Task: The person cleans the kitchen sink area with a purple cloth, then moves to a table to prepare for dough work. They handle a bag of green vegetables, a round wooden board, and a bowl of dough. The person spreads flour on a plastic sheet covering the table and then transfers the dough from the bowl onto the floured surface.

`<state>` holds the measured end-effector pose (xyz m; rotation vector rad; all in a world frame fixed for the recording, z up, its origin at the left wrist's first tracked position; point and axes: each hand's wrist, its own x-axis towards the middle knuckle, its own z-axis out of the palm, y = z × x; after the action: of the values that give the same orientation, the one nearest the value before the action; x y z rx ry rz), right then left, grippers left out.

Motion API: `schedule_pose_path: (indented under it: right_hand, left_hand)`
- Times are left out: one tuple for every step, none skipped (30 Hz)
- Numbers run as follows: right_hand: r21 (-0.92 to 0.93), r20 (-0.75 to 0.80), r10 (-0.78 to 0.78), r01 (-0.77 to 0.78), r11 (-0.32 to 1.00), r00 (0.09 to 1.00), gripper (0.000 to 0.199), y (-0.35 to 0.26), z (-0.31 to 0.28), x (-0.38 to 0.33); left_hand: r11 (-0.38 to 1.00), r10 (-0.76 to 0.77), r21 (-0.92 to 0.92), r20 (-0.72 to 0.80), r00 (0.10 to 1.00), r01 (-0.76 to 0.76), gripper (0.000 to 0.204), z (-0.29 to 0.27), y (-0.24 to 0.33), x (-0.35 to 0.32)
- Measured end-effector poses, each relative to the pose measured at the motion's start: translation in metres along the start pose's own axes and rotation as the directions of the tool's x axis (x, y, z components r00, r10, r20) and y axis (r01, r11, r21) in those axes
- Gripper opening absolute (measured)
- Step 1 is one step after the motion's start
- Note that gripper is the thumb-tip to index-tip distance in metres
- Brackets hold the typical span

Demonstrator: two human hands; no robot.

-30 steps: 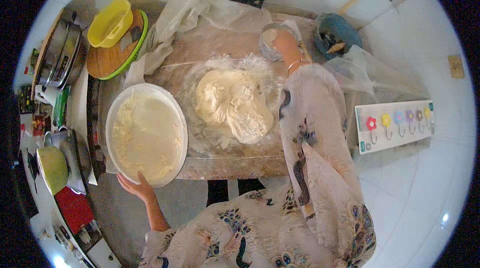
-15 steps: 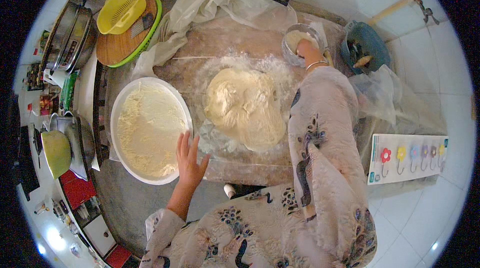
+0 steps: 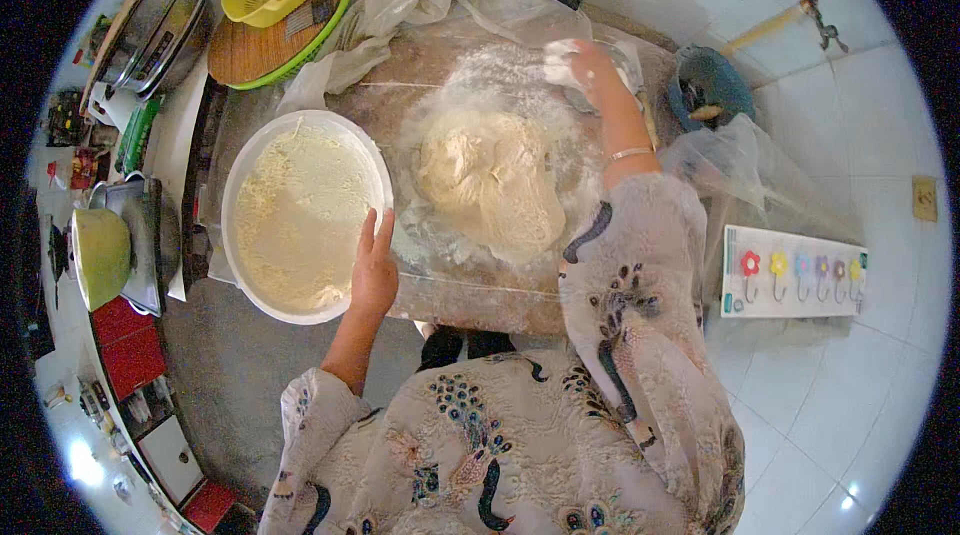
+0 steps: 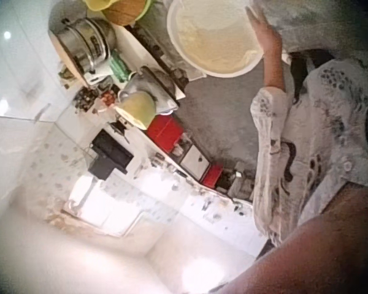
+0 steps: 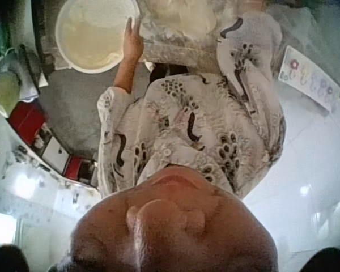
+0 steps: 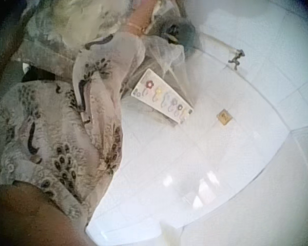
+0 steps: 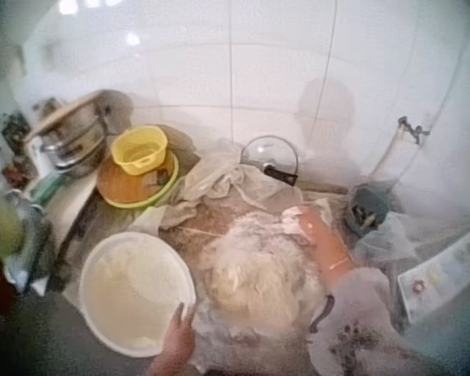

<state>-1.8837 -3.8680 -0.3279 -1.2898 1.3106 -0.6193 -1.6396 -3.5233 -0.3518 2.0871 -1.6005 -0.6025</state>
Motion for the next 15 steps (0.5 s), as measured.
schedule_pose_path:
  right_hand:
    - [0.204,-0.045,0.06,-0.049,0.978,0.997,0.039,0.01,-0.004,-0.011]
    - [0.4,-0.103,0.124,-0.073,0.914,0.987,0.036,0.019,-0.013,-0.025]
    - [0.238,-0.107,0.065,-0.038,0.97,0.992,0.035,0.04,-0.015,-0.038]
    - [-0.17,-0.085,-0.091,0.075,0.983,0.992,0.034,0.065,-0.017,-0.045]
    - [-0.574,-0.037,-0.268,0.199,0.794,0.963,0.033,0.087,-0.021,-0.05]
    - [-0.737,-0.024,-0.356,0.224,0.637,0.934,0.033,0.091,-0.02,-0.057]
    - [-0.782,-0.06,-0.39,0.2,0.591,0.919,0.033,0.091,-0.023,-0.064]
    - [-0.769,-0.096,-0.409,0.194,0.61,0.907,0.032,0.059,-0.017,-0.09]
    - [-0.52,-0.338,-0.121,-0.078,0.85,0.933,0.025,0.054,-0.03,-0.078]
    - [-0.355,-0.343,-0.111,-0.019,0.935,0.933,0.024,0.066,-0.039,-0.092]
    - [-0.175,-0.341,-0.115,0.057,0.983,0.933,0.023,0.055,-0.033,-0.11]
    - [0.007,-0.349,-0.124,0.135,0.991,0.929,0.023,0.045,-0.034,-0.125]
    - [-0.274,-0.205,-0.191,0.131,0.953,0.96,0.022,0.091,-0.053,-0.117]
    - [-0.527,-0.066,-0.253,0.181,0.83,0.965,0.022,0.135,-0.075,-0.114]
    - [-0.567,-0.071,-0.196,0.122,0.815,0.978,0.022,0.144,-0.057,-0.127]
  left_hand:
    - [1.0,0.015,0.002,0.004,1.0,-0.015,0.069,-0.002,-0.006,-0.01]
    - [0.999,0.047,-0.003,0.016,0.999,-0.047,0.068,-0.004,-0.013,-0.018]
    - [0.997,0.074,-0.004,0.021,0.997,-0.074,0.068,-0.007,-0.019,-0.025]
    - [0.993,0.117,0.018,0.006,0.993,-0.117,0.068,-0.008,-0.024,-0.027]
    - [0.987,0.155,0.038,-0.003,0.988,-0.155,0.067,-0.008,-0.029,-0.031]
    - [0.98,0.19,0.06,-0.006,0.982,-0.189,0.067,-0.008,-0.033,-0.036]
    - [0.971,0.235,0.063,-0.04,0.971,-0.232,0.064,-0.006,-0.035,-0.035]
    - [0.969,0.241,0.062,-0.046,0.969,-0.238,0.063,-0.005,-0.038,-0.035]
    - [0.965,0.259,0.062,-0.041,0.965,-0.256,0.062,-0.005,-0.038,-0.034]
    - [0.96,0.276,0.062,-0.037,0.96,-0.273,0.061,-0.003,-0.038,-0.035]
    - [0.953,0.297,0.083,-0.067,0.952,-0.292,0.058,0.003,-0.045,-0.034]
    - [0.955,0.294,0.055,-0.077,0.953,-0.291,0.056,0.002,-0.043,-0.036]
    - [0.957,0.29,0.026,-0.088,0.953,-0.289,0.055,0.001,-0.042,-0.039]
    - [0.956,0.291,-0.009,-0.097,0.952,-0.293,0.054,0.003,-0.038,-0.039]
    - [0.944,0.325,-0.013,-0.117,0.938,-0.329,0.053,0.001,-0.041,-0.039]
